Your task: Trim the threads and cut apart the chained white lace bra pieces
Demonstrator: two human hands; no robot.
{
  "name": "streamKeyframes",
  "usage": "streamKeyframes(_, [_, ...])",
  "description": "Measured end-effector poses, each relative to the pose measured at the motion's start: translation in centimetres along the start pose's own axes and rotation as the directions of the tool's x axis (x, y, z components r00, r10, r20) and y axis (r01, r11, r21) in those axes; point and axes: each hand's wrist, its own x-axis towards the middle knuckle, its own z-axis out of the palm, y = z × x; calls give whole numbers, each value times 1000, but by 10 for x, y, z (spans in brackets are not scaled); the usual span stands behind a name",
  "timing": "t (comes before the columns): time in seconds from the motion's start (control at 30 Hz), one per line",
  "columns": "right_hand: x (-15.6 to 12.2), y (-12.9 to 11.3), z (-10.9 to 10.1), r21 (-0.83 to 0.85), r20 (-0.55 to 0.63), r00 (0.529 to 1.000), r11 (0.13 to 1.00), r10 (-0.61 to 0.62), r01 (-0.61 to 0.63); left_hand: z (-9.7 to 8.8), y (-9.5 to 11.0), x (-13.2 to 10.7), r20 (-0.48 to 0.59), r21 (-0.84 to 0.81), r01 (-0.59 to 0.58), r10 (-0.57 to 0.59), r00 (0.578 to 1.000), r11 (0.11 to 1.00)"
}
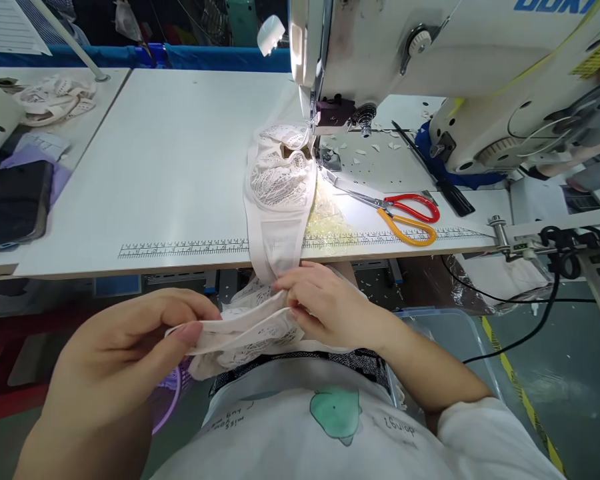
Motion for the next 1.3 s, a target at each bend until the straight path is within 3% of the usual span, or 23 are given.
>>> streamKeyframes(0.17, [1, 1, -1, 81, -33, 999, 996, 24, -21, 0, 0, 0, -49, -28, 107, -108, 993, 994])
streamKeyframes(0.27, [-2, -2, 0, 109, -94, 995, 994, 20, -10, 2, -3, 0, -126, 38, 106, -101, 987, 994])
streamKeyframes(0.37, [-4, -5, 1, 126, -124, 992, 992, 30, -14, -3, -13, 5, -123, 210, 24, 2, 992, 977])
streamKeyframes(0.43, [-5, -7, 1, 131, -135, 990, 991, 46, -28, -9, -19, 9, -18, 394, -169, 191, 981, 903])
streamKeyframes(0.5, [-5, -9, 0, 137, -133, 989, 989, 69, -50, -12, -24, 12, 145, 525, -437, 429, 892, 731])
streamKeyframes(0.57, [-5, -12, -1, 140, -121, 989, 988, 82, -65, -9, -24, 12, 305, 524, -645, 585, 752, 556])
streamKeyframes(0.6, [-5, -13, -2, 139, -115, 990, 988, 84, -68, -4, -23, 12, 368, 494, -705, 612, 700, 510])
streamKeyframes(0.67, [-6, -16, -2, 138, -113, 990, 988, 79, -63, 7, -21, 11, 460, 427, -758, 603, 652, 494])
streamKeyframes(0.8, [-9, -19, -2, 138, -120, 990, 989, 73, -56, 25, -23, 12, 506, 345, -731, 539, 673, 589])
streamKeyframes(0.97, [-11, -21, -3, 157, -89, 991, 984, 95, -80, 28, -27, 14, 516, 262, -677, 494, 700, 688])
streamKeyframes(1.13, [-9, -21, -4, 167, -18, 981, 968, 193, -188, 27, -24, 12, 533, 267, -655, 458, 711, 707])
streamKeyframes(1.3, [-6, -20, 0, 148, 9, 988, 977, 157, -156, 28, -23, 9, 550, 335, -675, 445, 707, 658])
